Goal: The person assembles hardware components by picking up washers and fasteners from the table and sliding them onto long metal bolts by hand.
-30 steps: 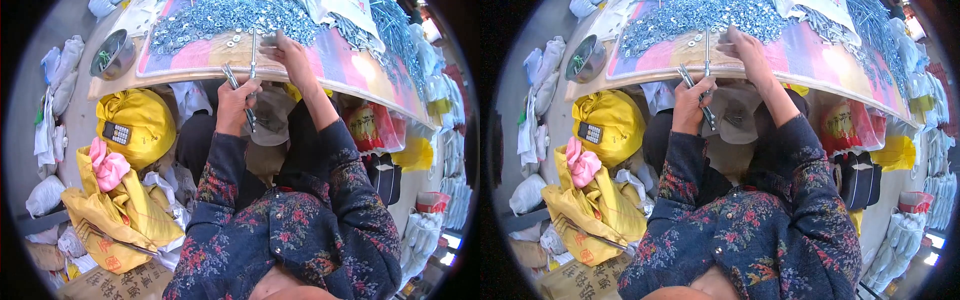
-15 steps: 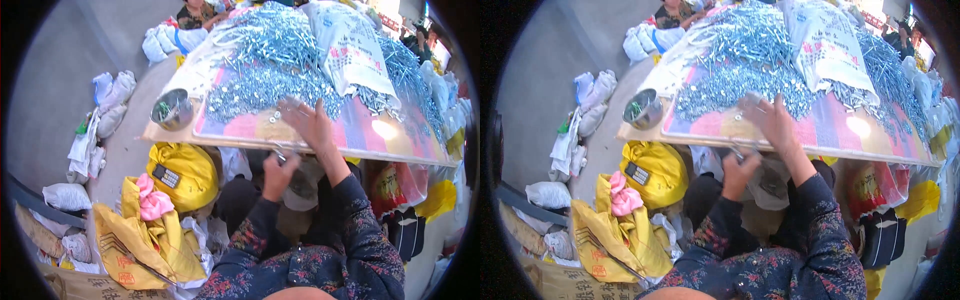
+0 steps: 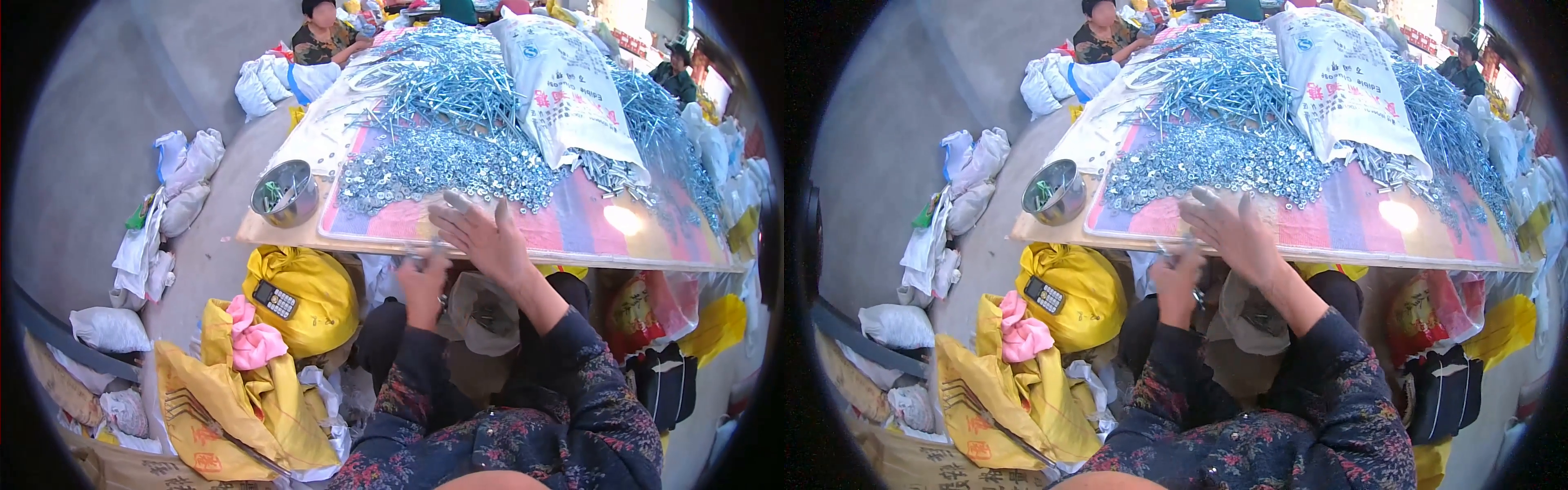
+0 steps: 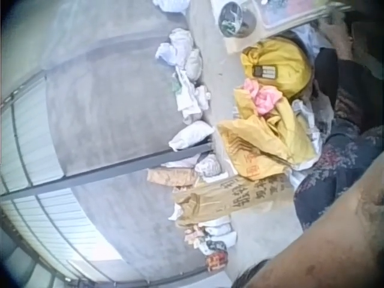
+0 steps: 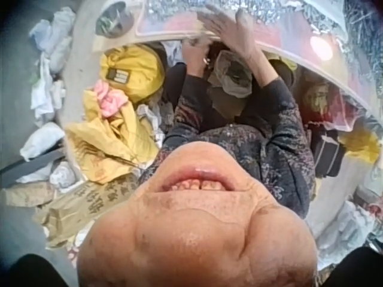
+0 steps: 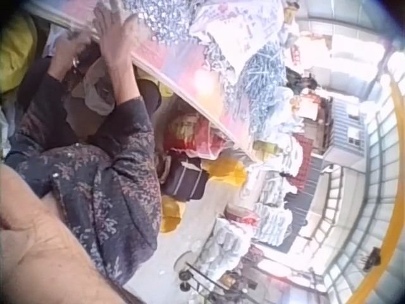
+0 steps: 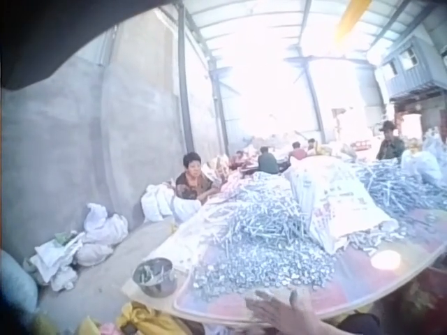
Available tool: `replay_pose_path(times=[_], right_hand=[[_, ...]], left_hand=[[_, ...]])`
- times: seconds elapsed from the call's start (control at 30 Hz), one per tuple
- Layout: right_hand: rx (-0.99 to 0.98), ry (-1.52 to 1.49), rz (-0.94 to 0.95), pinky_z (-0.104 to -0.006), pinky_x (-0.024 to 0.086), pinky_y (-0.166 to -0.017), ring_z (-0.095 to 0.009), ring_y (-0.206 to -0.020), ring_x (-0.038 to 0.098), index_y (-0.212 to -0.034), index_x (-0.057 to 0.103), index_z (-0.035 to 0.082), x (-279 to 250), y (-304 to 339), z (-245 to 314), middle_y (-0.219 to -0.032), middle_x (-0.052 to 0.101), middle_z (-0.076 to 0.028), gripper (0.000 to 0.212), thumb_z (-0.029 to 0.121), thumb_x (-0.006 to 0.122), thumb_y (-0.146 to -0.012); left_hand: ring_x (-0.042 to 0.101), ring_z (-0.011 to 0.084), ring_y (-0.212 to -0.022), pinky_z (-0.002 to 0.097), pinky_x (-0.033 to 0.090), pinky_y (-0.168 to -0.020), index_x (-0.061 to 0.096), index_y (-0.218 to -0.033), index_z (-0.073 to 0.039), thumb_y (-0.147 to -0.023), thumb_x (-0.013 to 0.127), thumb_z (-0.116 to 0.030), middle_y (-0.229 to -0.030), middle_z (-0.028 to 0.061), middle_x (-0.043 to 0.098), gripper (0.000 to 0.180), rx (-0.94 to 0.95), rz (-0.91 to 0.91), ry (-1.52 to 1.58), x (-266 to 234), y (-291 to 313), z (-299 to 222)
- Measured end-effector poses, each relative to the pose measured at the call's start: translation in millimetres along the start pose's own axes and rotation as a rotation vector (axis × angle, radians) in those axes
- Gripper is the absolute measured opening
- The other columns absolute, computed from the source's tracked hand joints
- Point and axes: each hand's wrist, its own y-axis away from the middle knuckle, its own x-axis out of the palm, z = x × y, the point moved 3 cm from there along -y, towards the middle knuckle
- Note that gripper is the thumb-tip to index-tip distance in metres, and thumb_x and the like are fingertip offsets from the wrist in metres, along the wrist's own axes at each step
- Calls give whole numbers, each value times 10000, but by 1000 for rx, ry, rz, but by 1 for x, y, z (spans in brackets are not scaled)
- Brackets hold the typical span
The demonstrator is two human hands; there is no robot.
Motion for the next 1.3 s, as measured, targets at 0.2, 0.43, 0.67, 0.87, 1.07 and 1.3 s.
replay_pose_path(times=[0.2,0.43,0.67,0.87,1.07,1.3], right_hand=[[-103,-167,-114,-427,229,-1127,-347,-1343,339,-1423,268,-46,-40,-26,10,-1448,334,-236,865,660,210,-927],[-99,96,78,-461,225,-1123,-346,-1347,328,-1420,273,-34,-26,2,-6,-1433,348,-245,731,540,139,-989],[-87,-245,-43,-426,357,-1049,-337,-1215,481,-1343,375,-47,7,2,-8,-1329,469,-209,563,402,355,-1005],[76,739,-169,-260,493,-801,-146,-904,617,-1143,623,-3,-46,29,-9,-1027,648,-84,321,231,589,-927],[-101,1185,-286,-268,461,-672,-76,-744,537,-996,630,-26,-31,72,-31,-757,603,-65,212,162,562,-926],[92,1712,-294,-474,486,-737,-401,-880,609,-914,599,-7,-98,121,-59,-899,621,-230,235,223,570,-872]], left_hand=[[482,46,-618,225,407,-559,624,-802,11,-743,730,-71,-661,-9,580,147,300,216,-233,28,39,-2],[440,40,-506,228,325,-451,627,-788,-16,-787,693,-72,-657,-13,581,86,42,3,-21,-13,17,-3],[425,46,-455,208,285,-408,624,-749,-10,-749,673,-49,-645,25,587,63,-9,71,92,-11,8,-14],[401,40,-458,192,272,-425,622,-769,-7,-798,668,-104,-655,46,584,111,-316,372,313,6,21,4],[544,51,-600,208,431,-532,631,-793,16,-825,662,-87,-687,31,635,112,54,285,-251,7,44,20],[456,22,-587,179,355,-505,658,-981,6,-882,636,-171,-861,38,670,204,-148,493,-349,1,30,14]])
